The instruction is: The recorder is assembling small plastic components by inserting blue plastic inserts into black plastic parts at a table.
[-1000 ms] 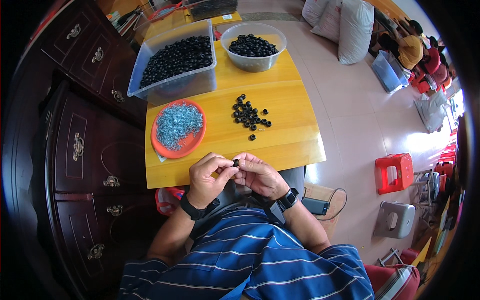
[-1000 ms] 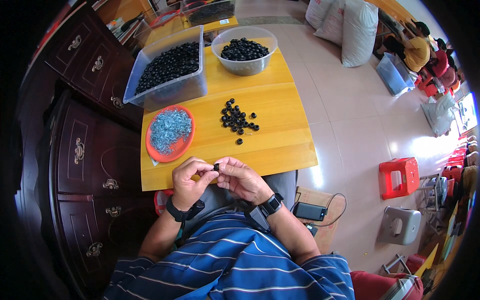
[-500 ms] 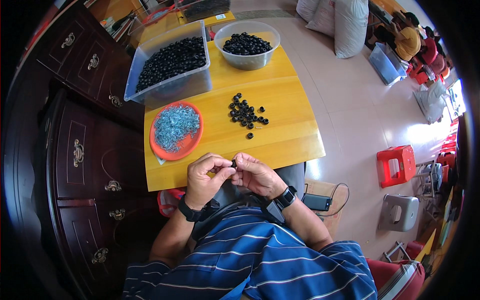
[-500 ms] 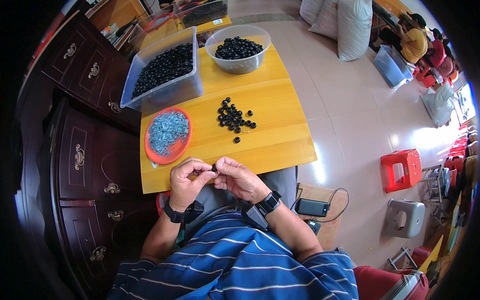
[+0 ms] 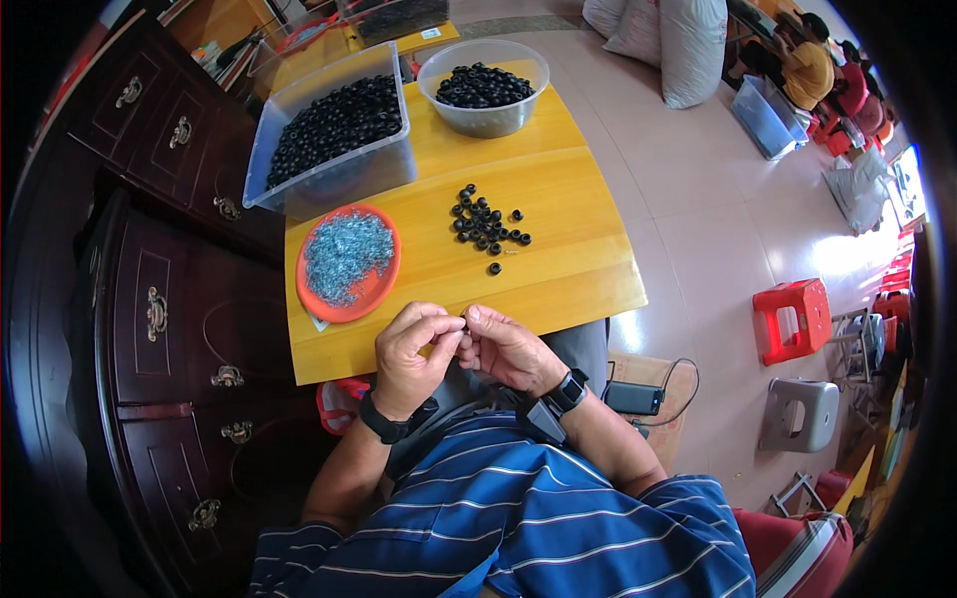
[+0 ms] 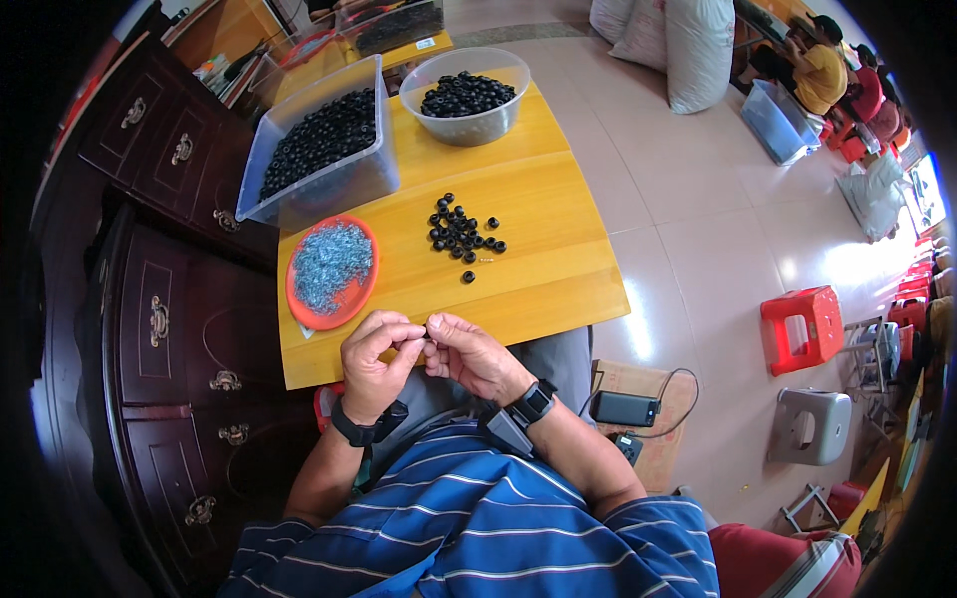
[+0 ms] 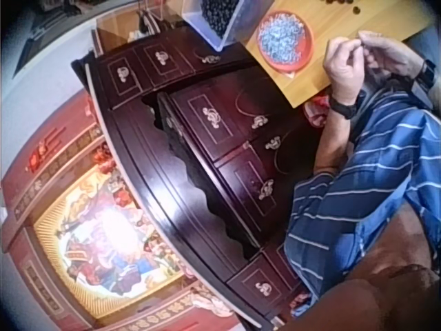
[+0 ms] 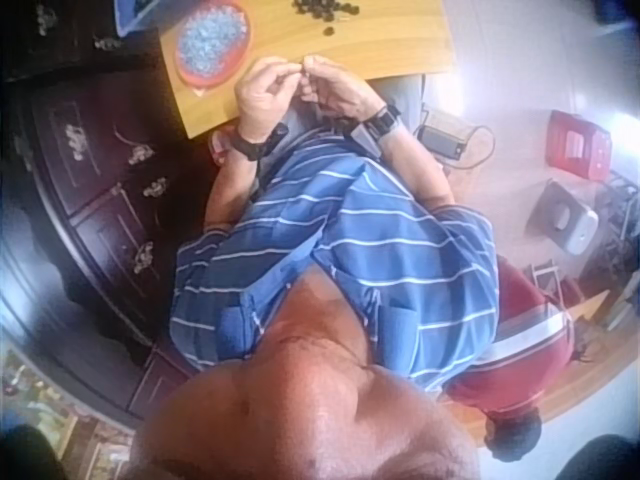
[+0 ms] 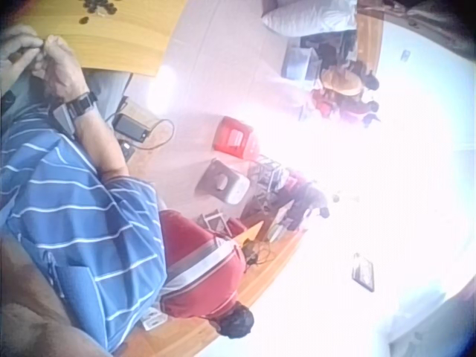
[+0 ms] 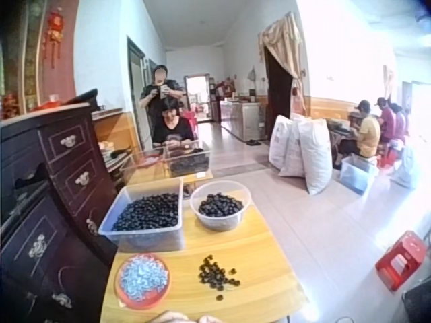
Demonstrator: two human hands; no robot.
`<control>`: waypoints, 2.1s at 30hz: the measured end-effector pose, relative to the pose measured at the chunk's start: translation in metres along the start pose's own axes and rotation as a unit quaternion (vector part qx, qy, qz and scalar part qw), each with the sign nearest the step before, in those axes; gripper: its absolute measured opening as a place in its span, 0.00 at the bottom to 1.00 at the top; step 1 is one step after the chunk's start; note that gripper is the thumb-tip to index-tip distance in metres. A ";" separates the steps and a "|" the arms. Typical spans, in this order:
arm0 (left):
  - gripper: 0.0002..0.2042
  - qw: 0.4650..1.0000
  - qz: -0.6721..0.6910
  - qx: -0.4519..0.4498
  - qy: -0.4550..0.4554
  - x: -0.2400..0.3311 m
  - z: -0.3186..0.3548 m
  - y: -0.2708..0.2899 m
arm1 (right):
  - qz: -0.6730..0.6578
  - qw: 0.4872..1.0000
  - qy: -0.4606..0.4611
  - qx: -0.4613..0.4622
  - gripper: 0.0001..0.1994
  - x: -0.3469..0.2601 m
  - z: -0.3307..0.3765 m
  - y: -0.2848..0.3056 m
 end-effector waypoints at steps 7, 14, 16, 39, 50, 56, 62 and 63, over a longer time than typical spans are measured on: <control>0.08 0.999 0.046 -0.015 -0.019 0.004 -0.001 0.001 | -0.016 1.000 -0.015 -0.015 0.11 0.001 0.001 0.000; 0.07 0.999 0.038 0.001 -0.019 -0.003 0.004 0.000 | -0.024 0.999 -0.013 -0.038 0.11 0.000 0.001 -0.002; 0.06 0.989 0.126 0.005 0.077 -0.003 0.006 -0.001 | -0.020 0.999 -0.014 -0.042 0.11 0.000 0.000 -0.001; 0.07 0.994 -0.021 -0.105 -0.030 0.009 -0.011 0.015 | 0.091 0.996 0.008 -0.010 0.10 -0.010 0.007 0.001; 0.06 0.982 -0.074 -0.173 -0.023 0.014 -0.017 0.014 | 0.172 0.985 -0.004 -0.007 0.12 -0.012 0.009 0.010; 0.09 0.975 0.041 -0.211 0.064 0.010 -0.020 0.015 | 0.212 0.976 -0.039 -0.044 0.14 -0.018 0.010 0.014; 0.14 0.947 0.167 -0.247 0.121 0.006 -0.013 0.013 | 0.247 0.961 -0.063 -0.105 0.19 -0.020 0.010 0.009; 0.14 0.950 0.158 -0.247 0.107 0.007 -0.014 0.013 | 0.242 0.962 -0.070 -0.108 0.21 -0.019 0.011 0.010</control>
Point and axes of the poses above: each hand's wrist, its own z-axis away from the middle knuckle, its own y-axis out of the back of the hand, x = y × z, the point moved 3 cm from there along -z, towards the middle knuckle, and after that the axes turned 11 degrees about -y, right-handed, at the moved point
